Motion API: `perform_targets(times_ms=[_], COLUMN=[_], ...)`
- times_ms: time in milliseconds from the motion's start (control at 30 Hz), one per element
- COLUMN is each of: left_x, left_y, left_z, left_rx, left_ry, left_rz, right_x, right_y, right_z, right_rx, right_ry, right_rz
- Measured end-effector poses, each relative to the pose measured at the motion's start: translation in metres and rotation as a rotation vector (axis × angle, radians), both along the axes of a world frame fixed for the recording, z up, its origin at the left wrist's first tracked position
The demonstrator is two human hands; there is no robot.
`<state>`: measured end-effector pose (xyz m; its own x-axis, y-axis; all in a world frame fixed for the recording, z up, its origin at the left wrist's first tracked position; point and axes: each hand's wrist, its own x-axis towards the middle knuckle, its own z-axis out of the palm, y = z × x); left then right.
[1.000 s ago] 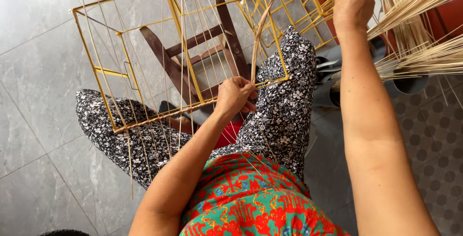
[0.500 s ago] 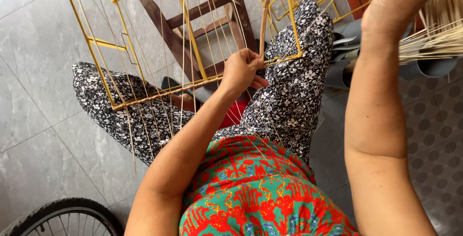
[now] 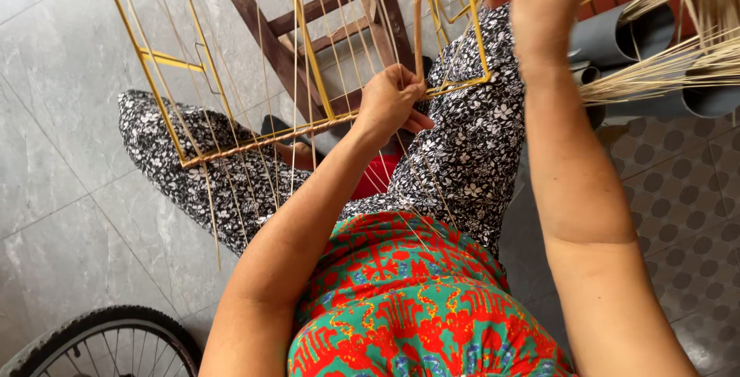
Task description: The person weaves thin bamboo strips into a rectangular bamboo frame held between their legs. They repeatedly thread and pull the strips through the frame to build up the basket wall.
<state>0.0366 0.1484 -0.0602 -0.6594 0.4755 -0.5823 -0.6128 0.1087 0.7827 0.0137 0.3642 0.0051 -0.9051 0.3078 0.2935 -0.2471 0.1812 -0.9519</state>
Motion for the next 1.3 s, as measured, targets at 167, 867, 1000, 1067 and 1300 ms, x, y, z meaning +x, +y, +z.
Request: perform_targets(times_ms=[167,867,1000,1067,1300], left_x=[-0.001,-0.006,-0.004,-0.004,-0.009], left_y=[0.001,0.002,0.004,0.004,0.004], left_z=[-0.005,-0.011,-0.011,-0.012,-0.020], left_rx=[0.023,-0.031,-0.017,-0.013,-0.032], left_ry=[0.017,0.000,0.002,0.012,-0.022], left_rz=[-0.022,0.035,0.044,0.043,-0.034], right_x=[0.012,0.139,0.159,0.166,0.161], right_y=[-0.043,-0.049,-0.049,-0.052,-0.053], right_z=[-0.036,-0.059,-0.059,-0.057,-0.051], right_rx=[0.075,-0.341,-0.285,-0.279,-0.128], right_ry=[-0.338,-0.889,-0.932,-0.942,-0.971], right_rz=[0.017,0.340,0.347,0.333,0.461])
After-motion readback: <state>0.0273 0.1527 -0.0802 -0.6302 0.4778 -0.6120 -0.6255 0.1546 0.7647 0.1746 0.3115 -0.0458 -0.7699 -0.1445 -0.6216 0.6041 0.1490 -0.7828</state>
